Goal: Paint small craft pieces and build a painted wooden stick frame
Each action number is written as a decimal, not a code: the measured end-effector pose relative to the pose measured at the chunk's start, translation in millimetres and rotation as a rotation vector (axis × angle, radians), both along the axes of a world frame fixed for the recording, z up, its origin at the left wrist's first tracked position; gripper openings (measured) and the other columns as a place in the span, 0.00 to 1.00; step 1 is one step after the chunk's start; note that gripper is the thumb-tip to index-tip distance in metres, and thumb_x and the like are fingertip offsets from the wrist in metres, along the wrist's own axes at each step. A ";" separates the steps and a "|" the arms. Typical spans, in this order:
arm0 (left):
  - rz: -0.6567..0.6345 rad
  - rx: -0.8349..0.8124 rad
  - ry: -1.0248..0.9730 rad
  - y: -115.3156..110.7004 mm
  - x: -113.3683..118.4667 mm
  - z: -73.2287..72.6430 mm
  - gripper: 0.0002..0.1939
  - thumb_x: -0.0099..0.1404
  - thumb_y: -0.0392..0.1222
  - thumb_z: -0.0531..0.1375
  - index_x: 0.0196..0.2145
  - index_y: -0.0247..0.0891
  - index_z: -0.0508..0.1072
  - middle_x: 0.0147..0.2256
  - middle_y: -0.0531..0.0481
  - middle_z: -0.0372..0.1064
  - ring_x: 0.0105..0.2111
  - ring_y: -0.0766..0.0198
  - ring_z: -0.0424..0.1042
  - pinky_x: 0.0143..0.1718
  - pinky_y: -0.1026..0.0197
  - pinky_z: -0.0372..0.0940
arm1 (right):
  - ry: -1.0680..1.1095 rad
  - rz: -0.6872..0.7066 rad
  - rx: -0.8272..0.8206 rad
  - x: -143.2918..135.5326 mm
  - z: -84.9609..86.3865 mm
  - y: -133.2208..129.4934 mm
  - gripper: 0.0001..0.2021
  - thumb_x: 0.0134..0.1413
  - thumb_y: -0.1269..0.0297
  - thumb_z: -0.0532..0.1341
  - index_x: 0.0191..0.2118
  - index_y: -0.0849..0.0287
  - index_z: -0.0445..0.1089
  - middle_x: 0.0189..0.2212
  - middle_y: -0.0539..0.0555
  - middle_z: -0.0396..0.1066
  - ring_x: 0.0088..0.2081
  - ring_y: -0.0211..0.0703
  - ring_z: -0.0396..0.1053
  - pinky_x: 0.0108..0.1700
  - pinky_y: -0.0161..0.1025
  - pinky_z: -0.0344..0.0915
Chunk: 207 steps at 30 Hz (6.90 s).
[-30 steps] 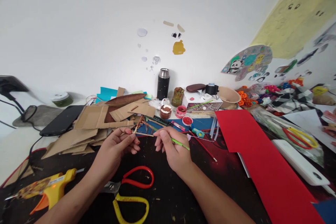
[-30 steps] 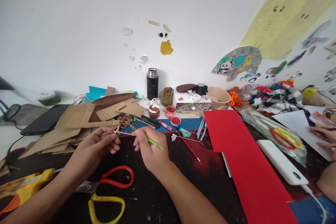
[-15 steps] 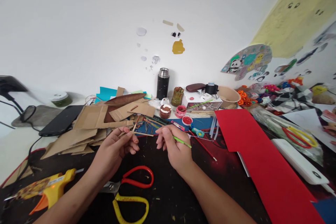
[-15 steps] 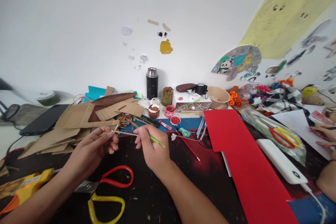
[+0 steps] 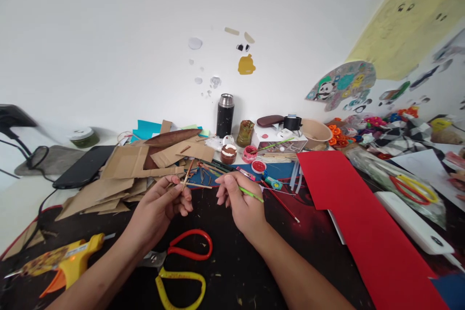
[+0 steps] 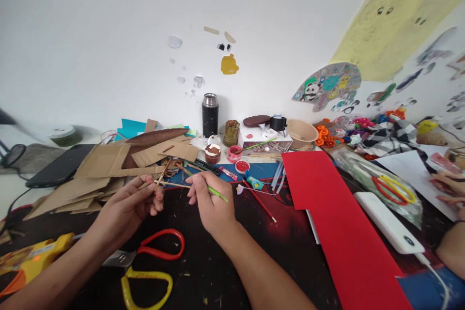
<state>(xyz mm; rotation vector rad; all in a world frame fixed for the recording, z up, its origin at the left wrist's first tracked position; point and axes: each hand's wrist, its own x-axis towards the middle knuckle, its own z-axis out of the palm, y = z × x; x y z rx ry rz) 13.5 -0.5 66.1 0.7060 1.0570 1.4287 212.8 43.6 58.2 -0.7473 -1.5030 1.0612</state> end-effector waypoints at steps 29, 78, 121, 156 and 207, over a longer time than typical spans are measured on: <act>-0.036 -0.006 -0.008 -0.4 0.1 2.2 0.25 0.54 0.47 0.81 0.38 0.40 0.70 0.25 0.52 0.76 0.21 0.64 0.73 0.20 0.67 0.66 | -0.035 -0.025 -0.001 -0.4 0.6 1.8 0.22 0.78 0.47 0.57 0.41 0.57 0.79 0.26 0.51 0.74 0.23 0.36 0.72 0.24 0.32 0.66; -0.078 -0.022 -0.097 -0.1 -4.2 -1.8 0.23 0.55 0.44 0.80 0.39 0.40 0.71 0.24 0.56 0.71 0.19 0.68 0.67 0.18 0.69 0.61 | -0.003 0.030 -0.017 -2.4 -1.3 -2.3 0.21 0.78 0.48 0.58 0.41 0.58 0.79 0.26 0.50 0.74 0.23 0.35 0.73 0.24 0.31 0.65; 0.029 -0.083 -0.101 1.9 -8.4 -2.0 0.26 0.47 0.44 0.84 0.38 0.34 0.81 0.40 0.36 0.85 0.34 0.54 0.84 0.31 0.63 0.77 | -0.052 0.016 -0.024 -3.9 -7.5 3.1 0.19 0.77 0.50 0.58 0.46 0.58 0.81 0.32 0.52 0.76 0.23 0.36 0.73 0.22 0.31 0.64; -0.016 -0.022 0.013 -9.3 13.6 8.9 0.23 0.44 0.52 0.85 0.30 0.36 0.83 0.24 0.52 0.72 0.25 0.68 0.65 0.25 0.67 0.61 | -0.241 0.010 0.251 -14.3 -9.6 -11.0 0.05 0.70 0.61 0.67 0.42 0.53 0.81 0.34 0.54 0.79 0.30 0.42 0.74 0.32 0.37 0.70; -0.021 0.277 1.079 -0.3 -53.8 29.2 0.21 0.65 0.66 0.66 0.38 0.45 0.83 0.40 0.46 0.84 0.41 0.50 0.80 0.43 0.55 0.71 | -0.336 -0.133 0.428 9.5 0.0 14.1 0.05 0.72 0.69 0.64 0.43 0.54 0.79 0.39 0.54 0.83 0.40 0.46 0.80 0.44 0.40 0.74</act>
